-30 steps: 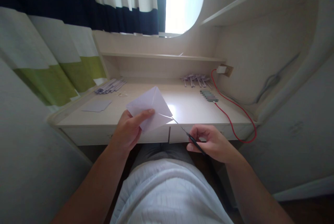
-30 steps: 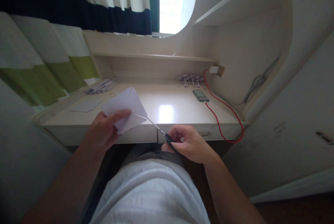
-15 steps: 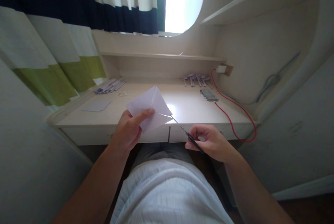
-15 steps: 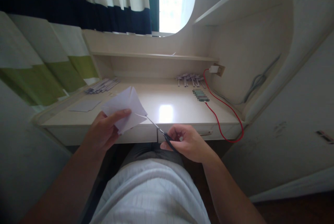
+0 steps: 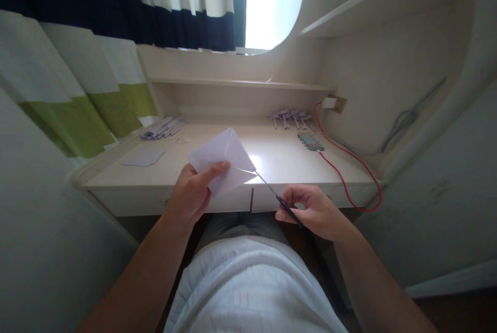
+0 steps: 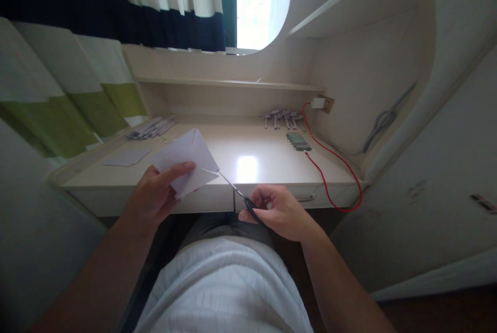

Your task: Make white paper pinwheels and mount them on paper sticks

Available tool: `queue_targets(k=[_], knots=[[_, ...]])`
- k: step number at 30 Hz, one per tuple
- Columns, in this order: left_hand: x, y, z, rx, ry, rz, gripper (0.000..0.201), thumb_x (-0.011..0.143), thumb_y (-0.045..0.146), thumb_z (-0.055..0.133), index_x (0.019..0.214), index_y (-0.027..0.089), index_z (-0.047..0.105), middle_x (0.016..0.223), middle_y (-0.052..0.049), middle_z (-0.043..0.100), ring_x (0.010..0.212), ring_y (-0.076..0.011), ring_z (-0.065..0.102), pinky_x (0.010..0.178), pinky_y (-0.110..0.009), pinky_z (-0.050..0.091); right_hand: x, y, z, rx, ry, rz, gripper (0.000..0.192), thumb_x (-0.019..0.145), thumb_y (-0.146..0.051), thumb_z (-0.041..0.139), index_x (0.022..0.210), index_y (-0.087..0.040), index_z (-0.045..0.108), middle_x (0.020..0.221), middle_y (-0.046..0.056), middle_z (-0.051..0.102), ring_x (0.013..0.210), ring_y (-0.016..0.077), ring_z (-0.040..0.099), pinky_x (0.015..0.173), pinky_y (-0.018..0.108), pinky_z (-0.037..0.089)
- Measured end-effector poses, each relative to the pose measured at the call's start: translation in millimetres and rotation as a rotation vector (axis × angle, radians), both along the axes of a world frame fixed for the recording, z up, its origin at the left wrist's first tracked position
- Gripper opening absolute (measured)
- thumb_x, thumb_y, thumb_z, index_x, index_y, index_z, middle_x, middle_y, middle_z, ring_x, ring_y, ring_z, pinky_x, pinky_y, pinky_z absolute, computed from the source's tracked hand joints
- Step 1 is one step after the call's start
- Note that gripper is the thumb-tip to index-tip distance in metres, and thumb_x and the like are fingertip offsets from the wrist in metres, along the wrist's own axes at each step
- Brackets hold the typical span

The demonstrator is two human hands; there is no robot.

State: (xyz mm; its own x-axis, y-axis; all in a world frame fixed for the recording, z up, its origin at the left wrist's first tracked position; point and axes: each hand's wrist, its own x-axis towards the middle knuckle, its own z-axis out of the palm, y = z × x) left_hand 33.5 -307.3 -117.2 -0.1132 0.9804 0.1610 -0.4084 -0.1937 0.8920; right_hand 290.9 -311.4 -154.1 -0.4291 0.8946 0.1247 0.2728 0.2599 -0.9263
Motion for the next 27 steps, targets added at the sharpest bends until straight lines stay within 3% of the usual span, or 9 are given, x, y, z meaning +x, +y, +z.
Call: queue_targets(k=[15,27], knots=[[0.6,0.9,-0.4,0.025,-0.009,0.008,0.028,0.063,0.024,0.094,0.085,0.013,0.081,0.072,-0.004,0.076,0.058,-0.0155,0.067,0.060,-0.024,0.055,0.7,-1.1,0.6,-0.004,-0.007,0.003,0.034,0.077,-0.041,0.090,0.074,-0.017,0.066,0.069,-0.002,0.059,0.066,0.0131,0.047,0.062,0.029,0.036],[-0.2,-0.6,0.0,0.020,0.022,0.010,0.023,0.066,0.027,0.093,0.075,0.013,0.078,0.062,-0.002,0.071,0.050,-0.0129,0.060,0.059,-0.025,0.055,0.7,-1.3,1.1,0.018,-0.013,0.001,0.033,0.077,-0.038,0.090,0.071,-0.017,0.065,0.067,-0.003,0.058,0.065,0.0122,0.047,0.061,0.028,0.035]])
